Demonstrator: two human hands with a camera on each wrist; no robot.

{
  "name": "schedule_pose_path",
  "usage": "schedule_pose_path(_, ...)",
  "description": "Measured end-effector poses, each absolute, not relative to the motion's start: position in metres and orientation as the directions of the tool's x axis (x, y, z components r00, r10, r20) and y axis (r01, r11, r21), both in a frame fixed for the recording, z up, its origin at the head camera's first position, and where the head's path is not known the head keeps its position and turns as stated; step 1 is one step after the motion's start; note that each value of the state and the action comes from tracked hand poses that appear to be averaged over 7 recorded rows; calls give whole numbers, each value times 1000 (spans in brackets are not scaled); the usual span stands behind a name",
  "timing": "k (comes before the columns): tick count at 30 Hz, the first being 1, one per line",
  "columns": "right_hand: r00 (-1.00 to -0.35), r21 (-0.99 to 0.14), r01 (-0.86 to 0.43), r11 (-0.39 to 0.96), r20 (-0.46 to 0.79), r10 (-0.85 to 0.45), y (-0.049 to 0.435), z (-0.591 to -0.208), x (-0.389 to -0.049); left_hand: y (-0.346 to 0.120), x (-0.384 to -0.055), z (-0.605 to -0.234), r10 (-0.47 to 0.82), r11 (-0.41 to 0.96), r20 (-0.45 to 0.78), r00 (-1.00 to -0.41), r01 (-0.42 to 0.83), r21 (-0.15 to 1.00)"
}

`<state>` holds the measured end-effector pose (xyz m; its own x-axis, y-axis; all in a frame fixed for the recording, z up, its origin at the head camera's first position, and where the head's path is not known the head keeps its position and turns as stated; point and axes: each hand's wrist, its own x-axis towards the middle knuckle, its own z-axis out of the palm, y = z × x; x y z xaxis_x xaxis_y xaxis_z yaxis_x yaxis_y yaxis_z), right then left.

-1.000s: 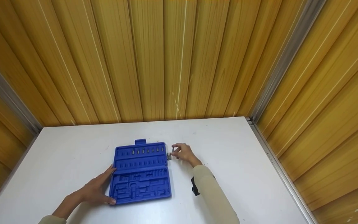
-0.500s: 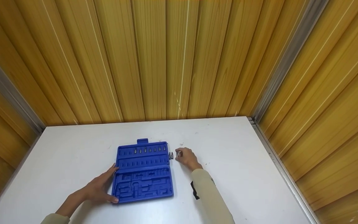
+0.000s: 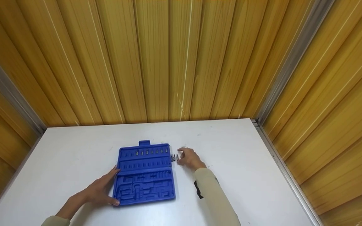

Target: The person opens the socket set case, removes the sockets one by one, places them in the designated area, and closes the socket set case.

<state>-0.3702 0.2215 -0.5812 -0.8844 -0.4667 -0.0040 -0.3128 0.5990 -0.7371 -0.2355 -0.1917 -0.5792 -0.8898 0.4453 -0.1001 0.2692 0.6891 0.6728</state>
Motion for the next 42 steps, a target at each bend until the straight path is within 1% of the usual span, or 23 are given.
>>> schedule_pose_path(1, -897, -729, -268, 630, -49, -439, 216, -568, -365, -192, -236, -579, 446, 688, -102, -889, 268, 675)
schedule_pose_path(2, -904, -721, -253, 645, -62, -424, 213, -563, -364, -192, -236, -579, 446, 688, -102, -889, 268, 675)
schedule_pose_path(7, -900, -695, -277, 664, -55, -432, 202, -549, -363, -191, -237, -579, 446, 690, -109, -888, 264, 674)
schedule_pose_path(12, -886, -692, -302, 655, -50, -461, 190, -540, -372, -189, -240, -579, 446, 693, -115, -887, 261, 672)
schedule_pose_path(17, -858, -725, -303, 619, -75, -507, 170, -529, -379, -190, -243, -578, 446, 693, -117, -887, 259, 673)
schedule_pose_path(23, -836, -792, -230, 565, -136, -531, 139, -527, -376, -191, -240, -578, 441, 691, -131, -888, 243, 681)
schedule_pose_path(27, -839, -825, -182, 535, -153, -522, 119, -530, -374, -191, -239, -579, 432, 699, -145, -890, 228, 678)
schedule_pose_path(32, -843, -849, -161, 504, -147, -517, 96, -538, -372, -191, -236, -579, 431, 702, -153, -889, 224, 676)
schedule_pose_path(36, -848, -850, -171, 499, -131, -514, 78, -544, -369, -191, -235, -579, 438, 701, -152, -886, 230, 675)
schedule_pose_path(42, -877, -833, -251, 493, -20, -480, 54, -555, -369, -191, -236, -579, 441, 704, -146, -885, 241, 669)
